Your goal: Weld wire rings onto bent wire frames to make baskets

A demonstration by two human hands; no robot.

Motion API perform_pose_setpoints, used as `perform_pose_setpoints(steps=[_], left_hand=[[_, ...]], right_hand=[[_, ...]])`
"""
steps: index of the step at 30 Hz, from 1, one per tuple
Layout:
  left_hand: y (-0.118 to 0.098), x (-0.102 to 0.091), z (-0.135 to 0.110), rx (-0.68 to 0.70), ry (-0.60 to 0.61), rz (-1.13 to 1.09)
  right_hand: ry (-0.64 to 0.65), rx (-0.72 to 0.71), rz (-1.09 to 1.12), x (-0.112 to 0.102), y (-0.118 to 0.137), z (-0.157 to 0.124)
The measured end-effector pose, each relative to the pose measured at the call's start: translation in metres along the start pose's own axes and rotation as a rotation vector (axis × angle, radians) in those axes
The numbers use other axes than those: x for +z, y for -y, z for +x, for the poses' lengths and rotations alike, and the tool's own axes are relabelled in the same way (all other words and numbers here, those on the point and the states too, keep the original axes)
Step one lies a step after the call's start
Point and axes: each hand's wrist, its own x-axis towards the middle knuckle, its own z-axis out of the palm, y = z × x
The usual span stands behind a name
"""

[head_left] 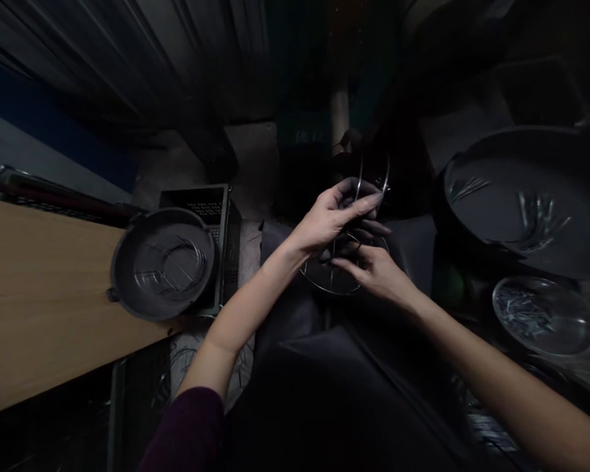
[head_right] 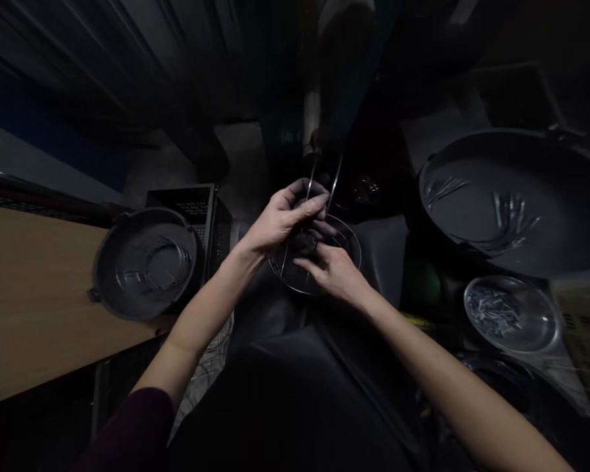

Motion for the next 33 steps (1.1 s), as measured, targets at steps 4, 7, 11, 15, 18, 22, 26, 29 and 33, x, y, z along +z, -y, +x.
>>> perform_pose_setpoints(steps=[4, 7, 11, 15, 18, 22, 26, 29, 33], left_hand=[[0.031, -0.019, -0.046, 0.178, -0.022, 0.442], [0.077, -0.036, -0.08, 0.201, 0.113, 1.086], [0.13, -0.049, -0.092, 0.193, 0.207, 1.626], [0.151, -0.054, -0.087, 0.324, 0.217, 1.762], [0.15, -0.058, -0.077, 0.391, 0.16, 1.743], [0.125, -0.052, -0.046, 0.481, 0.065, 1.61], [0.084, -0.036, -0.02, 0.526, -0.076, 1.514], [0.063, -0.031, -0.011, 0.565, -0.137, 1.418], [0.055, -0.038, -0.001, 0.606, -0.173, 1.327]], right_hand=[[-0.117, 0.008, -0.088, -0.014, 0.005, 0.015], [-0.146, 0.083, -0.051, -0.027, 0.013, 0.026], [-0.14, 0.042, -0.039, -0.022, 0.012, 0.015], [-0.138, 0.029, -0.078, -0.01, -0.002, -0.018], [-0.28, 0.078, -0.048, -0.017, -0.003, -0.017], [-0.426, 0.143, 0.192, -0.044, 0.011, 0.028], [-0.349, 0.253, 0.541, -0.062, 0.023, 0.065], [-0.31, 0.248, 0.691, -0.065, 0.023, 0.077], [-0.315, 0.168, 0.873, -0.069, 0.022, 0.094]])
